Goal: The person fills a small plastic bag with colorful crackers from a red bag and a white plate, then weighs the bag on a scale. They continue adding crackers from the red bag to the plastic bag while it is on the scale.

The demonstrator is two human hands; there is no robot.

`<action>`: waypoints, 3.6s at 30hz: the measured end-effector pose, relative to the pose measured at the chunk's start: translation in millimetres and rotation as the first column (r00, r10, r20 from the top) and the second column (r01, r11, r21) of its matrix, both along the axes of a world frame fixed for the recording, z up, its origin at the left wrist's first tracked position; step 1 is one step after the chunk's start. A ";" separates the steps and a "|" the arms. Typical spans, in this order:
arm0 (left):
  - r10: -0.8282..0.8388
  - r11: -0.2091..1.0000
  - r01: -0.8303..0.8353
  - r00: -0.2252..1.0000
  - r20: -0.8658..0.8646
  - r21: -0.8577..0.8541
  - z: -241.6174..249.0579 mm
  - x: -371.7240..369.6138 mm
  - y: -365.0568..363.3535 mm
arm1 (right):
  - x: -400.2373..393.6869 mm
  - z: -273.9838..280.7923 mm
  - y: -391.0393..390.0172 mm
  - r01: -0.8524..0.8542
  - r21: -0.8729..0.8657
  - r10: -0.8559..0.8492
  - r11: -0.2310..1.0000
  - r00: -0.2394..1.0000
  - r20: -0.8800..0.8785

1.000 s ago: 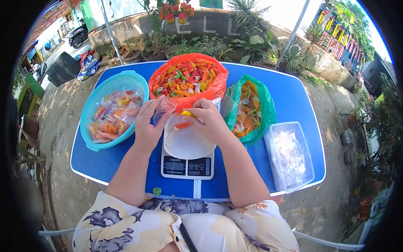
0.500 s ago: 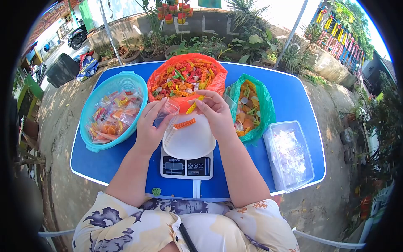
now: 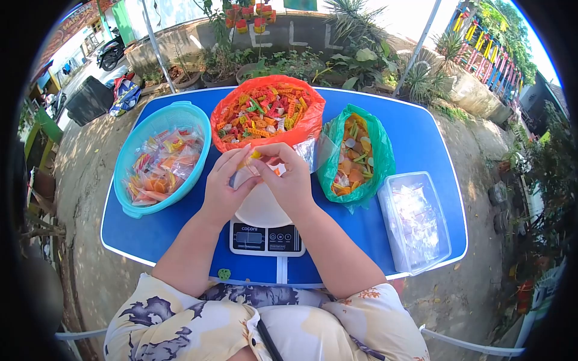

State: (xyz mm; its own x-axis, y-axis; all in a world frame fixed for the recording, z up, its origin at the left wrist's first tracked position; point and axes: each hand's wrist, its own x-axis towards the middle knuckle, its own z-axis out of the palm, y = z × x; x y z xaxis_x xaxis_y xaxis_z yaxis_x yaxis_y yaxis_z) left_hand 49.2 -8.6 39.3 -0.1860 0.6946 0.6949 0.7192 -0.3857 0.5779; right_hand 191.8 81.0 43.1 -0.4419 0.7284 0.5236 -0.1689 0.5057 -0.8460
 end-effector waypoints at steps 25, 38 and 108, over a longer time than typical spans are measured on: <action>0.011 0.994 0.018 0.966 0.258 -0.110 6.2 -16.9 0.1 | 25.3 5.9 35.0 -0.134 -0.278 0.200 0.951 0.954 0.225; 0.004 0.987 0.030 0.978 0.207 -0.160 -0.1 -14.0 1.3 | 30.0 8.2 42.4 -0.279 -0.436 0.228 0.856 0.959 -0.167; -0.245 0.785 0.587 0.585 0.773 -0.195 -0.7 -15.1 -0.7 | 13.5 10.2 9.1 -0.011 0.509 -0.105 0.861 0.974 0.198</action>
